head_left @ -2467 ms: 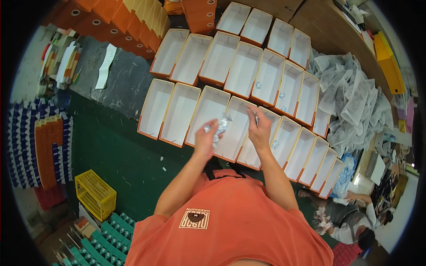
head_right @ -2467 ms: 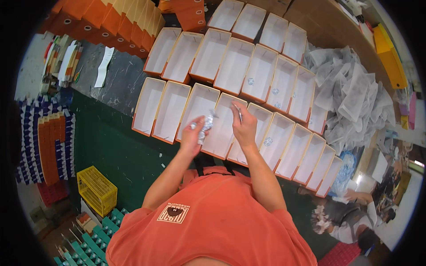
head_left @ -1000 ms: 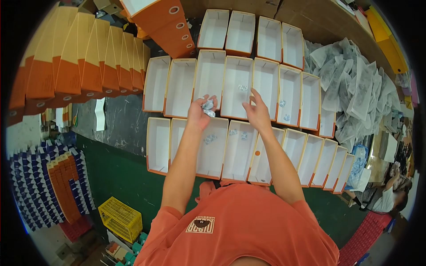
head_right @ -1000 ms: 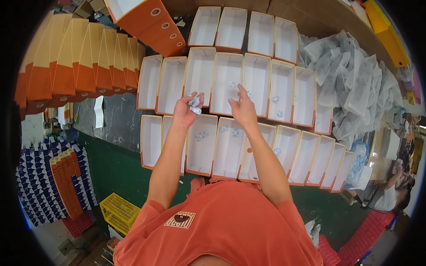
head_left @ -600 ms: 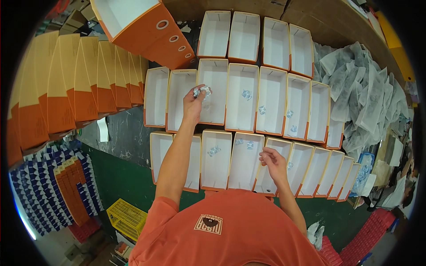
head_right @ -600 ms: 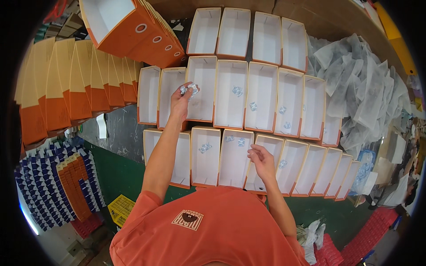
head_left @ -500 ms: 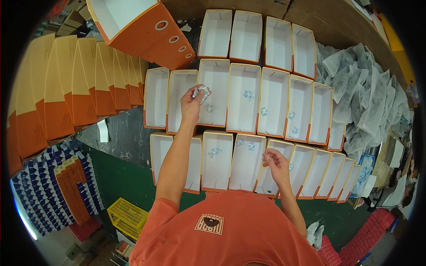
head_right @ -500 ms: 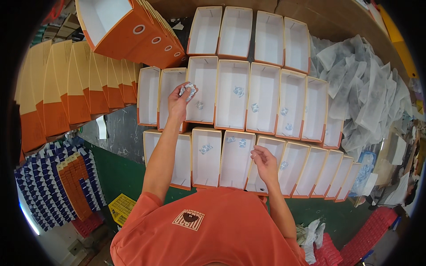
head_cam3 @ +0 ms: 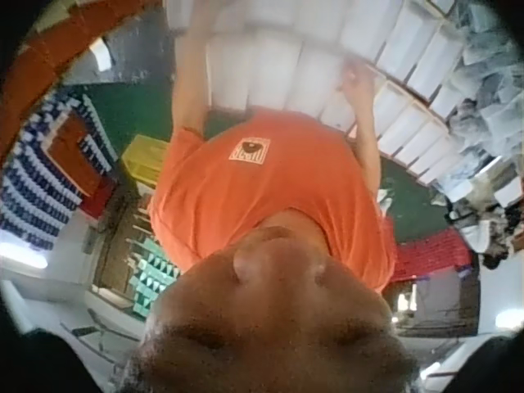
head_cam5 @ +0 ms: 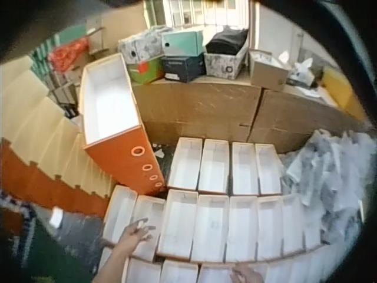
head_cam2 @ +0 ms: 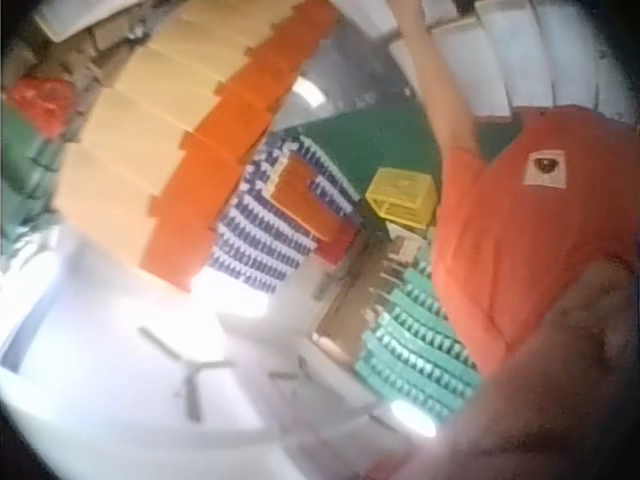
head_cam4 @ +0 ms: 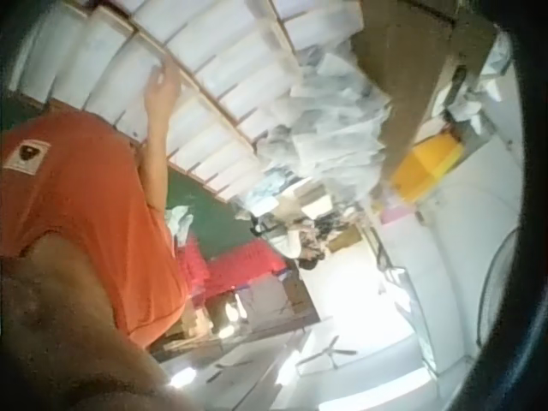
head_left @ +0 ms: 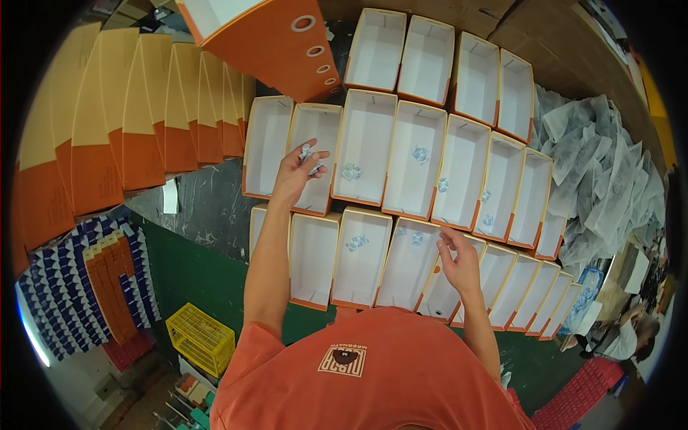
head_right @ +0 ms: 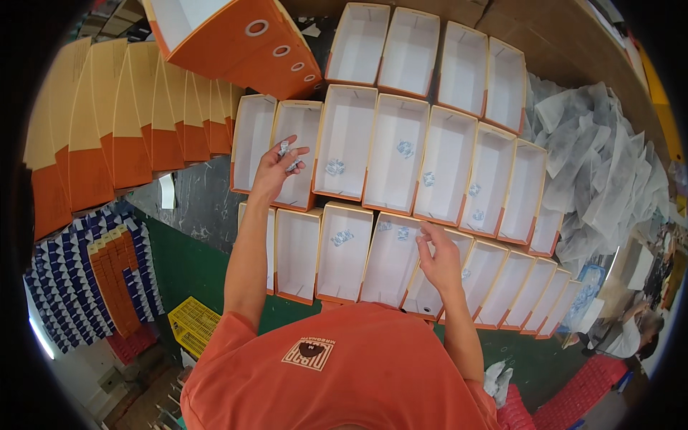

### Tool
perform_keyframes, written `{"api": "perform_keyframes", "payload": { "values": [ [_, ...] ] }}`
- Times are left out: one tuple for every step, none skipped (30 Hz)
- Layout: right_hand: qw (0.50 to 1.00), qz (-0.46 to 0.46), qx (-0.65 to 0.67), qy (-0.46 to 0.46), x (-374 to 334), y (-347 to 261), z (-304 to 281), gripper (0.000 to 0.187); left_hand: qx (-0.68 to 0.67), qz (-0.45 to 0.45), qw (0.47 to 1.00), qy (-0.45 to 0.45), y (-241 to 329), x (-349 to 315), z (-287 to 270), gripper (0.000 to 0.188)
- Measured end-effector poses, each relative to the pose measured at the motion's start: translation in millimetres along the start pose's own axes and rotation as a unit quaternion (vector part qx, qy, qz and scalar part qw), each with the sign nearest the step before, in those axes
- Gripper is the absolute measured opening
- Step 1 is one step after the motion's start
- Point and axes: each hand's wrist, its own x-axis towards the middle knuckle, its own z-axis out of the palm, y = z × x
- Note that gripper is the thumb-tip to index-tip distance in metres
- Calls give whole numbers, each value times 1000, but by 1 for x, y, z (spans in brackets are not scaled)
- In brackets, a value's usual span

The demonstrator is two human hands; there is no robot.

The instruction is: The person places small items into open shoe boxes, then covers them with white tissue paper. They retrieve a stack of orange and beige shoebox lids and close the boxes one by one, stacking the finished units on the table.

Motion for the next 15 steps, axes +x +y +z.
{"api": "perform_keyframes", "payload": {
  "values": [
    [1000, -16, -16, -3, 1, -3, 0, 34, 1, 9, 1000, 3, -8, -2, -9, 55],
    [1000, -20, -18, -10, 2, -5, 1, 33, 2, 18, 1000, 5, -15, -3, -18, 55],
    [999, -23, -20, -15, 1, -5, 2, 33, 35, 13, 999, -16, -15, -6, -22, 52],
    [999, -25, -22, -21, -1, -6, 3, 33, 69, 8, 997, -36, -15, -10, -26, 50],
    [999, -32, -30, -28, -2, -7, 3, 33, 102, 3, 993, -57, -15, -13, -30, 47],
    [998, -40, -40, -36, -4, -8, 4, 34, 126, -17, 990, -57, -16, -14, -34, 45],
    [997, -48, -50, -43, -6, -9, 5, 34, 150, -36, 986, -56, -17, -13, -39, 43],
    [995, -53, -59, -51, -9, -12, 6, 35, 174, -56, 982, -56, -19, -14, -42, 41],
    [994, -58, -70, -57, -11, -14, 6, 35, 164, -47, 985, -31, -22, -15, -43, 40],
    [993, -62, -81, -63, -13, -16, 7, 35, 154, -39, 987, -6, -26, -16, -42, 40],
    [993, -64, -81, -63, -16, -17, 8, 35, 144, -30, 989, 19, -29, -18, -44, 40],
    [993, -65, -81, -61, -20, -16, 7, 34, 103, 13, 994, 26, -33, -18, -46, 39],
    [993, -65, -81, -58, -24, -15, 6, 34, 62, 55, 996, 32, -36, -18, -51, 38],
    [994, -58, -71, -55, -29, -14, 6, 34, 23, 97, 994, 36, -37, -18, -56, 38],
    [996, -47, -60, -46, -36, -10, 4, 34, 69, 168, 979, 97, -36, -15, -66, 37]
  ]
}}
